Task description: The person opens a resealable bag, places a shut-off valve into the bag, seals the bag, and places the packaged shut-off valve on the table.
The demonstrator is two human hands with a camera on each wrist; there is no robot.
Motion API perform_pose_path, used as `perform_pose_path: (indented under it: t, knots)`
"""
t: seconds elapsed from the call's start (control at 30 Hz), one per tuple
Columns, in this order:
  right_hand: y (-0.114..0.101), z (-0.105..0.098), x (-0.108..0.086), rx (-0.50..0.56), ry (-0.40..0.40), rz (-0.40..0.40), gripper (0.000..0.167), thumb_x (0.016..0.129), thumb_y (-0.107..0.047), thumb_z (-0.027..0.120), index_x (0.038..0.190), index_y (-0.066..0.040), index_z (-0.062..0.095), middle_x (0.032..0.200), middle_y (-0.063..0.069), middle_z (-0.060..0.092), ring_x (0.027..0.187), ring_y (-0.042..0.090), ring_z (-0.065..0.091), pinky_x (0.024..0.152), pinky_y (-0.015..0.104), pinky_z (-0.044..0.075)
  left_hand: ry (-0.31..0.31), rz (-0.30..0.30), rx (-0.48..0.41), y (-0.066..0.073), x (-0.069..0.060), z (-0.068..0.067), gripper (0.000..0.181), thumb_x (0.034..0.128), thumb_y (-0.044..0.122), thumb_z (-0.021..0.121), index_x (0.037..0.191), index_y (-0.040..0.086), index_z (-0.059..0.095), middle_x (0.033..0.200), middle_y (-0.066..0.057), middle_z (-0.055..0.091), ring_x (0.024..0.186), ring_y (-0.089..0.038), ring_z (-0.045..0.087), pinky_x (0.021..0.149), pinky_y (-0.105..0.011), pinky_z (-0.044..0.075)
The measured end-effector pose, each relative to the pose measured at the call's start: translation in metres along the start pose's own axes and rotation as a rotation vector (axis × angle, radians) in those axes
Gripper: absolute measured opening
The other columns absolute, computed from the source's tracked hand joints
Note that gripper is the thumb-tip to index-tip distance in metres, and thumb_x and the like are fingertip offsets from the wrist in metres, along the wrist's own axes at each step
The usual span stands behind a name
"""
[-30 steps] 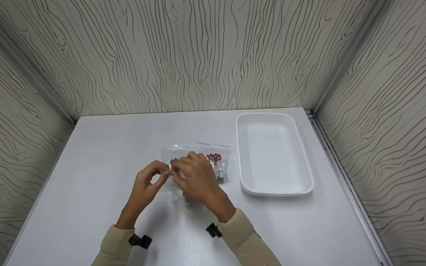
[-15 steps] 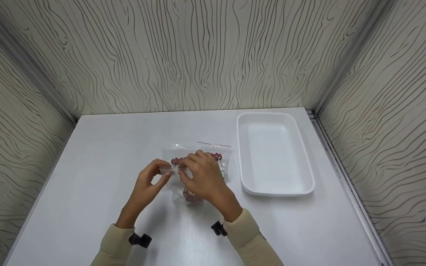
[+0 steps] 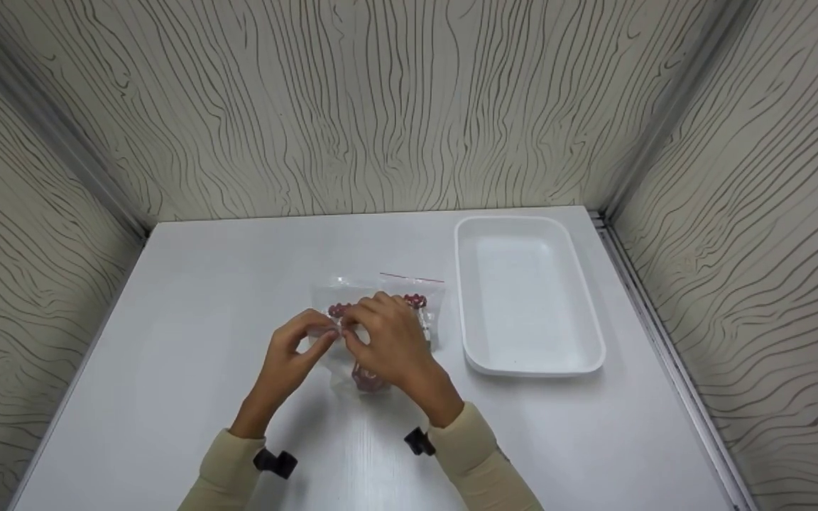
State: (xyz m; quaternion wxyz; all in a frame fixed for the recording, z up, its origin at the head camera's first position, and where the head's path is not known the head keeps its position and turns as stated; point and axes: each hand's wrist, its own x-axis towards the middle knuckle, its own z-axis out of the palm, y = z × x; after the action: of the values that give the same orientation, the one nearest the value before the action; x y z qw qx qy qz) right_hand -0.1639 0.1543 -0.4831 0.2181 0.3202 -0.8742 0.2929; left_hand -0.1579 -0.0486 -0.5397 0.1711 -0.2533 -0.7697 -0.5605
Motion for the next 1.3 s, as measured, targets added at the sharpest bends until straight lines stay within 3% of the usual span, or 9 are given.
perform_pose_path:
  t: [0.3,0.6,0.73,0.93,1.3]
  knots:
    - [-0.0006,0.0008,0.0002,0.02,0.026,0.011,0.01,0.087,-0.013,0.087,0.093,-0.018,0.081,0.086,-0.007,0.077,0.082,0.011,0.065,0.075,0.035,0.054,0.017,0.035,-0.004,0.002,0.0011,-0.0028,0.004,0.101,0.014,0.074,0.104,0.016,0.076,0.099,0.003,0.076,0.091,-0.012,0.072,0.083,-0.042,0.064]
    - [0.0041,-0.0024,-0.001,0.029,0.002,0.009,0.014,0.086,-0.014,0.089,0.095,-0.017,0.079,0.09,-0.006,0.076,0.088,0.014,0.065,0.08,0.036,0.055,0.068,0.048,0.017,0.0024,0.0004,-0.0069,0.008,0.0974,0.005,0.077,0.102,0.012,0.076,0.098,-0.004,0.076,0.091,-0.015,0.071,0.081,-0.035,0.062]
    - [0.0063,-0.0052,-0.0018,0.06,-0.013,0.026,0.015,0.087,-0.008,0.087,0.094,-0.018,0.078,0.089,-0.006,0.075,0.089,0.014,0.064,0.081,0.037,0.055,0.044,-0.002,-0.001,0.0026,-0.0001,-0.0084,0.01,0.0972,0.007,0.078,0.105,0.012,0.076,0.103,-0.001,0.077,0.097,-0.017,0.072,0.084,-0.033,0.062]
    - [0.0066,-0.0042,-0.0022,0.079,-0.01,0.005,0.015,0.087,-0.008,0.086,0.091,-0.019,0.078,0.087,-0.007,0.074,0.087,0.013,0.063,0.08,0.036,0.054,-0.032,-0.086,-0.077,0.0046,0.0011,-0.0065,0.015,0.0982,0.016,0.078,0.113,0.017,0.079,0.113,0.001,0.078,0.11,-0.018,0.072,0.103,-0.035,0.059]
    - [0.0059,-0.0005,-0.0036,0.066,0.037,-0.034,0.016,0.083,-0.007,0.088,0.089,-0.019,0.079,0.083,-0.008,0.075,0.082,0.012,0.061,0.075,0.035,0.052,-0.025,-0.055,-0.1,0.0033,0.0021,-0.0027,0.006,0.0984,0.018,0.078,0.104,0.015,0.08,0.102,0.002,0.079,0.1,-0.017,0.073,0.102,-0.033,0.058]
